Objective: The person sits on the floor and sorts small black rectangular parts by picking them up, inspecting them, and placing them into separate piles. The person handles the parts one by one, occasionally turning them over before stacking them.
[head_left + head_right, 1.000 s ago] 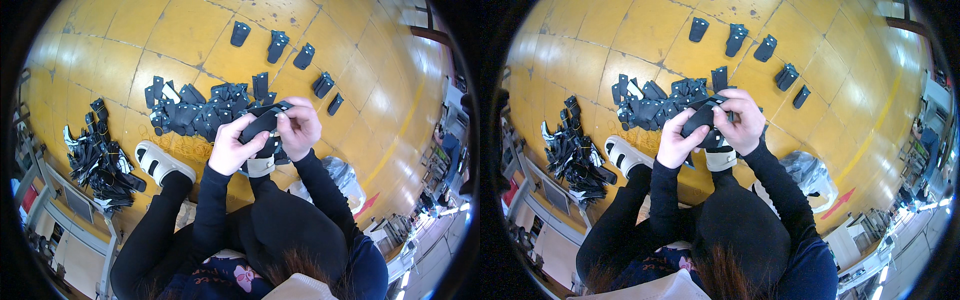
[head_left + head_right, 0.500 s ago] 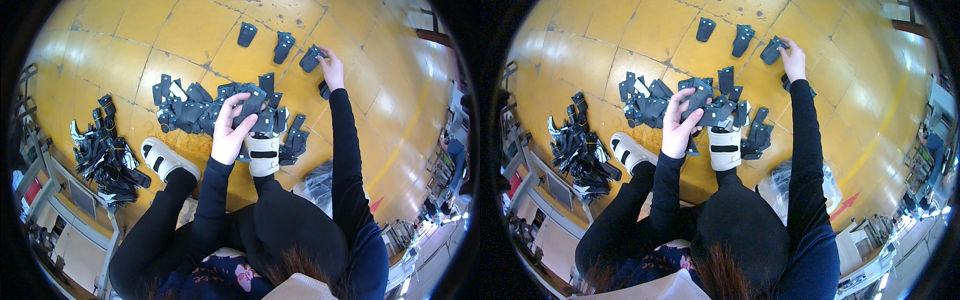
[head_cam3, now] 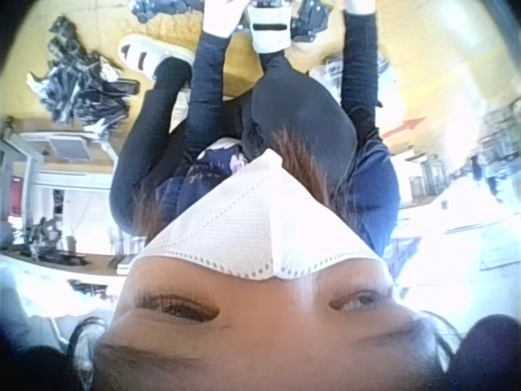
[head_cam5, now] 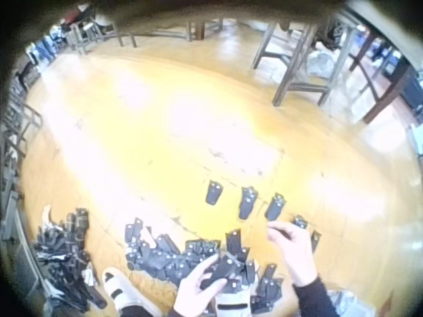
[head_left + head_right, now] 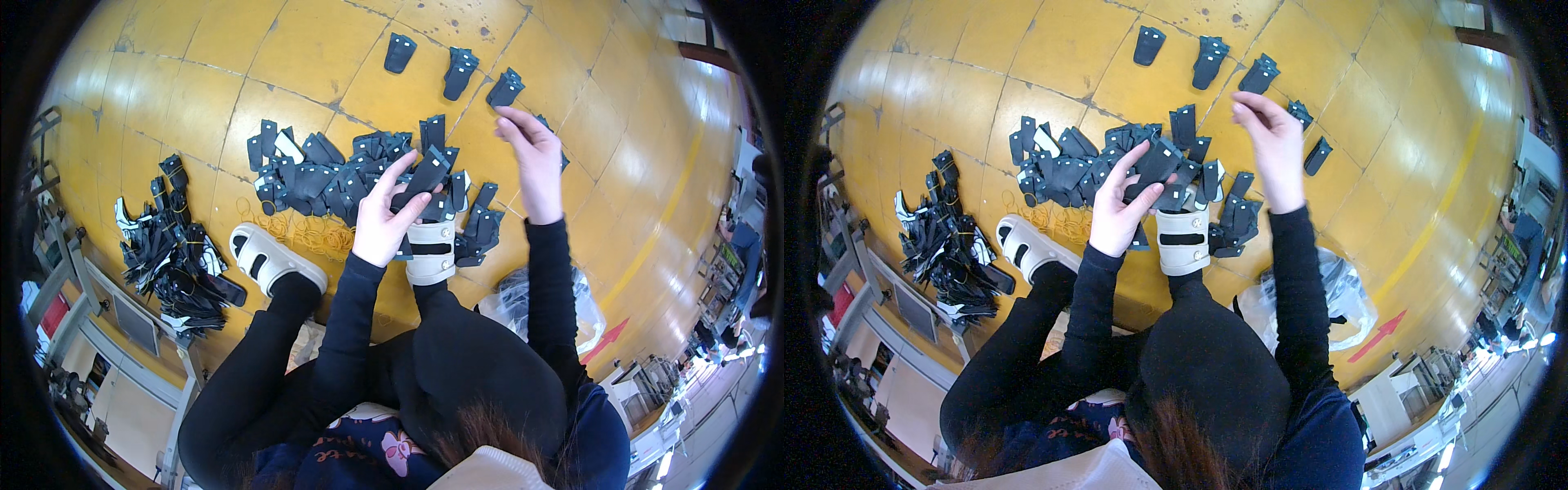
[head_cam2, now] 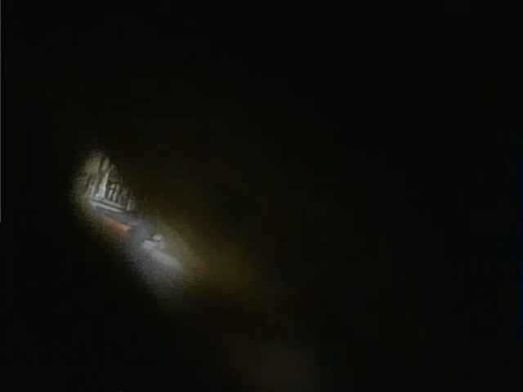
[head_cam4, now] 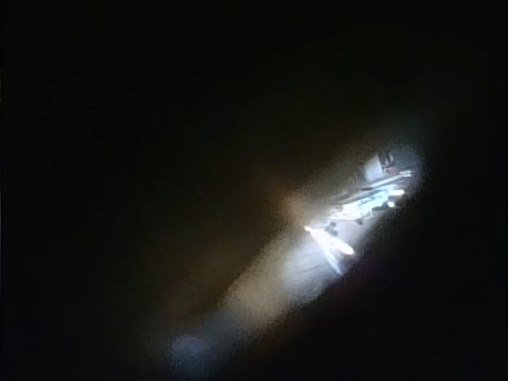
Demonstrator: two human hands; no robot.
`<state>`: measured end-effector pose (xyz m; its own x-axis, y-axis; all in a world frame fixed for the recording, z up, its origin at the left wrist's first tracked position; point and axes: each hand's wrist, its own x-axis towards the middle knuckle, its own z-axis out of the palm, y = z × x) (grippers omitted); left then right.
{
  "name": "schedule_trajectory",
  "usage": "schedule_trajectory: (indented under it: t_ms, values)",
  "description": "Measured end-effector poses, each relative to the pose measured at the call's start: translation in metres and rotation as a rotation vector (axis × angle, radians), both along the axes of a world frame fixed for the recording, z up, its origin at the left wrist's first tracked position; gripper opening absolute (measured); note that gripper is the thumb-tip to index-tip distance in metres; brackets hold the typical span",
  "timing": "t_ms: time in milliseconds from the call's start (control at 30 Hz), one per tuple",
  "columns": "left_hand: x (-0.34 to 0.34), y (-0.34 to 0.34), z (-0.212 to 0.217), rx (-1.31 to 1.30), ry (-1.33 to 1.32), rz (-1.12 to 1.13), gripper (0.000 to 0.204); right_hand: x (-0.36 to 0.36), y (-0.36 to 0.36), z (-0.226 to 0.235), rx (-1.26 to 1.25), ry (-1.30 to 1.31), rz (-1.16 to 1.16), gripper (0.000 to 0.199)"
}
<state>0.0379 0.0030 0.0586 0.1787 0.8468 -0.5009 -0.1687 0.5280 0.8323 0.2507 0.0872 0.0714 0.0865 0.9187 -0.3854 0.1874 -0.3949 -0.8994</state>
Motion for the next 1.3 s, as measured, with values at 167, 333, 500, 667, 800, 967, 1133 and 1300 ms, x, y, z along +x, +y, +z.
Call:
schedule_trajectory:
  t_ms: [167, 333, 500, 667, 800, 967, 1133, 1300]
  values:
    - [0.007, -0.002, -0.003, -0.021, -0.048, -0.024, 0.054, 0.0, -0.026, 0.009, -0.173, 0.146, 0.204, 0.029]
    - [0.029, -0.006, -0.009, -0.174, -0.167, -0.055, 0.037, -0.006, -0.051, -0.001, -0.186, 0.098, 0.017, 0.02]
    - [0.012, -0.01, -0.035, -0.277, -0.166, 0.244, 0.021, 0.05, -0.028, -0.047, 0.06, -0.17, -0.22, 0.028]
    - [-0.013, -0.014, -0.062, -0.557, -0.16, 0.707, 0.016, 0.127, -0.02, -0.116, 0.019, -0.615, -0.214, 0.03]
    - [-0.033, -0.031, -0.09, -0.567, -0.315, 0.796, 0.018, 0.101, -0.024, -0.12, 0.243, -0.848, -0.204, 0.026]
    - [-0.019, -0.034, -0.089, -0.608, -0.395, 0.842, 0.018, 0.008, -0.053, -0.095, 0.293, -0.539, 0.145, 0.025]
    - [-0.002, -0.045, -0.096, -0.71, -0.477, 0.893, 0.029, -0.01, -0.058, -0.112, 0.21, -0.665, 0.322, 0.037]
    - [-0.002, -0.058, -0.092, -0.651, -0.16, 0.798, 0.039, -0.012, -0.058, -0.115, 0.194, -0.756, 0.393, 0.043]
